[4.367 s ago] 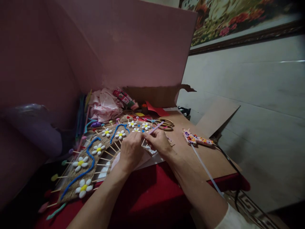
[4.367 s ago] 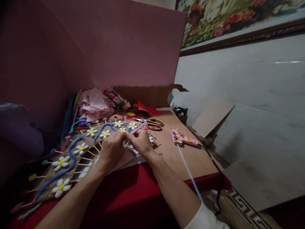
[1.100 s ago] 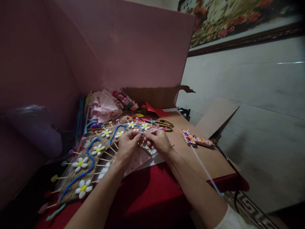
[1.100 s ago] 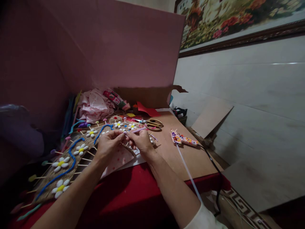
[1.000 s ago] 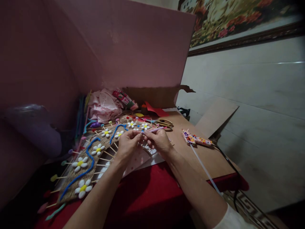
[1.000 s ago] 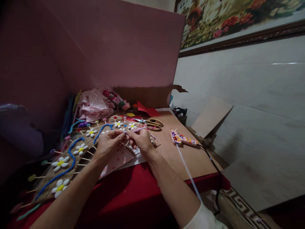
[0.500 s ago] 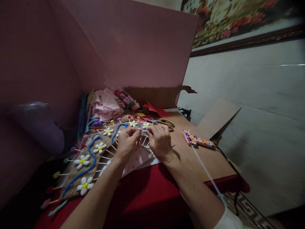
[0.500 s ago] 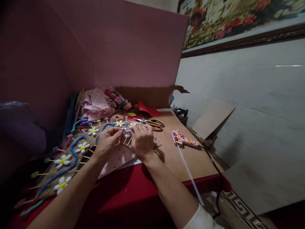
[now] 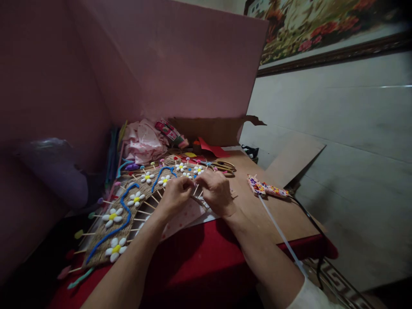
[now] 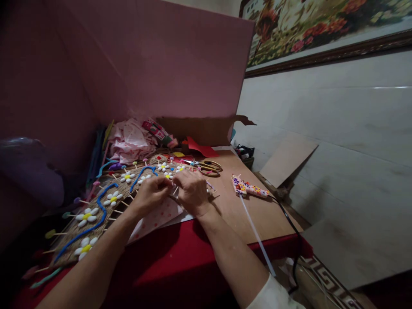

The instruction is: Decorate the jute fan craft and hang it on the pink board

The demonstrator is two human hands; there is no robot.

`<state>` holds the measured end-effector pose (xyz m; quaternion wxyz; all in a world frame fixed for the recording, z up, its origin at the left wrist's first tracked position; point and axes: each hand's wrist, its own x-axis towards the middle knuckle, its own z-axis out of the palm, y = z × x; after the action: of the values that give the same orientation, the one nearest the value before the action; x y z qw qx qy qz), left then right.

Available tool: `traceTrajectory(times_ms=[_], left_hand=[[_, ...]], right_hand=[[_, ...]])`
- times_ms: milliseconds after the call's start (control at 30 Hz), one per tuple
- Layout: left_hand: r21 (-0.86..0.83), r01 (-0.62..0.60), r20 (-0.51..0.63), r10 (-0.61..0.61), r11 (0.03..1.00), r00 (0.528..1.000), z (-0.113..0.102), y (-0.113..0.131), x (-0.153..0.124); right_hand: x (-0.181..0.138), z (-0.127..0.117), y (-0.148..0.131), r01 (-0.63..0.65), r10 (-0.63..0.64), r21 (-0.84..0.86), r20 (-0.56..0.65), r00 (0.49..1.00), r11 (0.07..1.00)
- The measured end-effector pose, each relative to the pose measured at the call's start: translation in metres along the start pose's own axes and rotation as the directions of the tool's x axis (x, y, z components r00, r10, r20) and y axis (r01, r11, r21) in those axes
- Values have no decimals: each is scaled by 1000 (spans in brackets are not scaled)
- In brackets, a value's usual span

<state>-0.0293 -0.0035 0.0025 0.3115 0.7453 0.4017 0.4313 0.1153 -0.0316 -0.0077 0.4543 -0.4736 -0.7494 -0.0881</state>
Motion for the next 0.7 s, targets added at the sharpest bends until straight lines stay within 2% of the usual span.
traceTrajectory(times_ms=[67,133,200,267,333,500,567,700], left_hand=[[-204,76,126,-51,976,991,-2,6,-2],[-395,159,217,-76,905,973,-3,10,-3],[-555,186,232,-64,811,971,-3,12,-3],[-655,164,179,-60,737,982,-1,12,-4],[-675,130,102,-83,726,991,2,11,-4],[-534,42,-106,-116,844,987,7,12,-6],[-521,49,-106,-122,852,987,6,13,-7],[-575,116,-1,-142,810,990,3,18,-6]], right_hand=[[2,-1,-1,-157,177,242,-65,982,958],[5,-1,-3,-254,320,474,-63,945,843],[7,0,-5,-300,388,603,-17,921,739],[7,2,-7,-308,384,635,19,923,708],[6,3,-8,-284,341,637,35,939,717],[5,3,-11,-254,284,651,61,957,715],[5,3,-11,-273,290,653,85,953,706],[5,3,-6,-294,288,640,117,950,710]])
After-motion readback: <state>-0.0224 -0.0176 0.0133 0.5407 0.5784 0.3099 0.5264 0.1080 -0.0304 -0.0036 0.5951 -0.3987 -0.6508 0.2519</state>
